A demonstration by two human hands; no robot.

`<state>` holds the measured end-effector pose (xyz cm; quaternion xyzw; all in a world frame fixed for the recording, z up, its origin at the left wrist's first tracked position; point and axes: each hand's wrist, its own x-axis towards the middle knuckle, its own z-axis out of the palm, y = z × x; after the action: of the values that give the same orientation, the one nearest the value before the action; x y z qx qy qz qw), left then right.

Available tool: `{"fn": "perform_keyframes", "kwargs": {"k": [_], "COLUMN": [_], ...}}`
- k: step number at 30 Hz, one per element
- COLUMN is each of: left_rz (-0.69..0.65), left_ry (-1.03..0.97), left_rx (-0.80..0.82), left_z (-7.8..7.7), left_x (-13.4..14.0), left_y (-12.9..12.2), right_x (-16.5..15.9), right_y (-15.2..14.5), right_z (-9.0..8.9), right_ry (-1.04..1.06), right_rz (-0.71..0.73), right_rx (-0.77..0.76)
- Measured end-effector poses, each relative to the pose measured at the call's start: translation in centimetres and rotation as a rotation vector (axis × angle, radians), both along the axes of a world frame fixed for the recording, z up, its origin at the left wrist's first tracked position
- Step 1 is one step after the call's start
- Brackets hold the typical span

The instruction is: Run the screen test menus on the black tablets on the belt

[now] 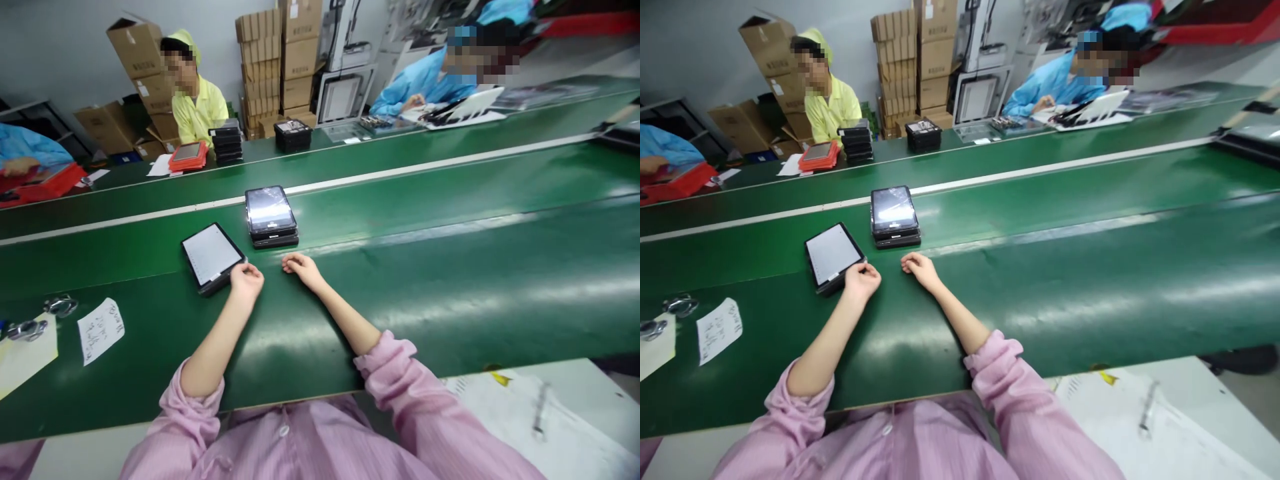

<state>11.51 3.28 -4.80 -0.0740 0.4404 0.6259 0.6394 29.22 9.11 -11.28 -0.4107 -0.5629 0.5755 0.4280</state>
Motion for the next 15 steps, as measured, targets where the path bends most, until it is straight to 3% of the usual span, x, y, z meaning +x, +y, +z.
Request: {"fn": "perform_keyframes", "kwargs": {"k": [4,6,7,8,9,11,13,15], "left_rz": [-0.349,-0.792,-0.924,-0.975,-0.901,-0.524,-0.201,-0.018], "left_ry": [-0.092,-0.148,-0.081,0.056,0.275,0.817,1.256,1.434], "left_rx": [-0.091,-0.047,0.059,0.203,0.366,0.562,0.521,0.389], "left_z": [-0.3,0.6,1.2,1.8,2.3,2.7,1.7,-0.5], "left_x": [8.6,10.0,9.7,8.8,7.2,2.7,-2.5,-6.9], "left_y": [-8.6,-11.2,-11.5,-11.1,-10.0,-6.6,-2.8,0.1], "right_x": [2.4,3.0,3.1,3.1,2.9,2.4,1.7,1.1], "right_y": [1.6,1.7,1.6,1.3,1.0,0.0,-1.1,-2.1], "right_z": [-0.3,-0.3,-0.3,-0.3,-0.2,0.0,0.2,0.6], "right_ry": [-0.007,-0.023,-0.035,-0.046,-0.064,-0.132,-0.251,-0.407], "right_rz": [-0.107,-0.122,-0.118,-0.107,-0.091,-0.039,0.015,0.016], "right_rx": [-0.029,-0.035,-0.037,-0.039,-0.04,-0.039,0.001,0.091]}}
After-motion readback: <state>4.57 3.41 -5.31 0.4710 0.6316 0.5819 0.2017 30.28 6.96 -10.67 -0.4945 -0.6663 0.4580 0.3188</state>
